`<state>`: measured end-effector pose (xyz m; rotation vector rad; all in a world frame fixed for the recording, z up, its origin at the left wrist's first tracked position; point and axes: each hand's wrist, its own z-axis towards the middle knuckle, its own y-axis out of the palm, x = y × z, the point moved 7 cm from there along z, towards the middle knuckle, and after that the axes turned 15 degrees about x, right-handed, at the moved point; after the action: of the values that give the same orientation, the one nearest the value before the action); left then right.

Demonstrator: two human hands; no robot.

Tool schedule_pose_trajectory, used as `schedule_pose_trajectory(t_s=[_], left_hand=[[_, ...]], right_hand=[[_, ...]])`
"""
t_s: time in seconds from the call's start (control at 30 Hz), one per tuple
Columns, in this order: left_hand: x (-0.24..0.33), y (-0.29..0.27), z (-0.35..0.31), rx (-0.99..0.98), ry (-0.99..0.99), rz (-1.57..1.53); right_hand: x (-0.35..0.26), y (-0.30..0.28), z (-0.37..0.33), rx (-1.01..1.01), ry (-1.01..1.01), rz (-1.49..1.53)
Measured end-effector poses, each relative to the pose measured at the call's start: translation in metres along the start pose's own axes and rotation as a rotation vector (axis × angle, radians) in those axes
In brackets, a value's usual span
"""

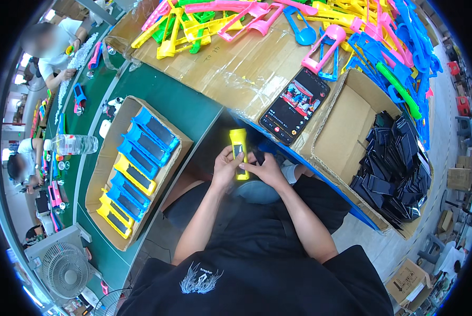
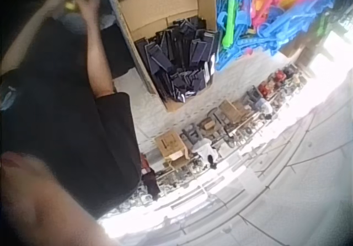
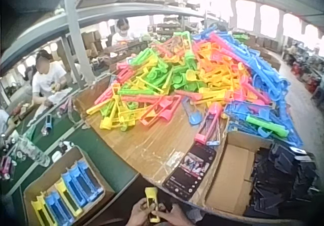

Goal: Assembling plastic toy gun components and organizing them into boxes on an assembly line.

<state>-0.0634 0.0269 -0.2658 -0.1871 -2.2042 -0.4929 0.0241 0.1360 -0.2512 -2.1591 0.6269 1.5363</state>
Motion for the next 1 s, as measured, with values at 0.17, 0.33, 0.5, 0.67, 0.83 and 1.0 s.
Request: schedule_pose_trajectory(t_s=[0.17,0.33,0.5,0.67,0.83,1.0], left_hand=[[0.01,0.019,-0.015,-0.121,0.02,-0.015],[-0.005,0.022,-0.015,-0.161,0.036,0.045],[-0.014,0.017,-0.012,-0.127,0.073,0.092],[-0.016,0.014,-0.011,-0.009,0.263,0.259],[0.009,0.029,-0.026,-0.161,0.371,0.279],[0.001,0.021,-0.022,-0.05,0.292,0.246]], right_hand=[[-0.017,-0.012,0.002,0.158,-0.029,0.163],[-0.005,-0.016,0.003,0.262,-0.112,0.028],[-0.025,-0.02,-0.003,0.428,-0.187,-0.05],[-0.025,-0.019,-0.003,0.426,-0.181,-0.062],[-0.014,-0.023,0.007,0.354,-0.138,0.064],[0.009,-0.015,0.0,0.356,0.052,0.284]])
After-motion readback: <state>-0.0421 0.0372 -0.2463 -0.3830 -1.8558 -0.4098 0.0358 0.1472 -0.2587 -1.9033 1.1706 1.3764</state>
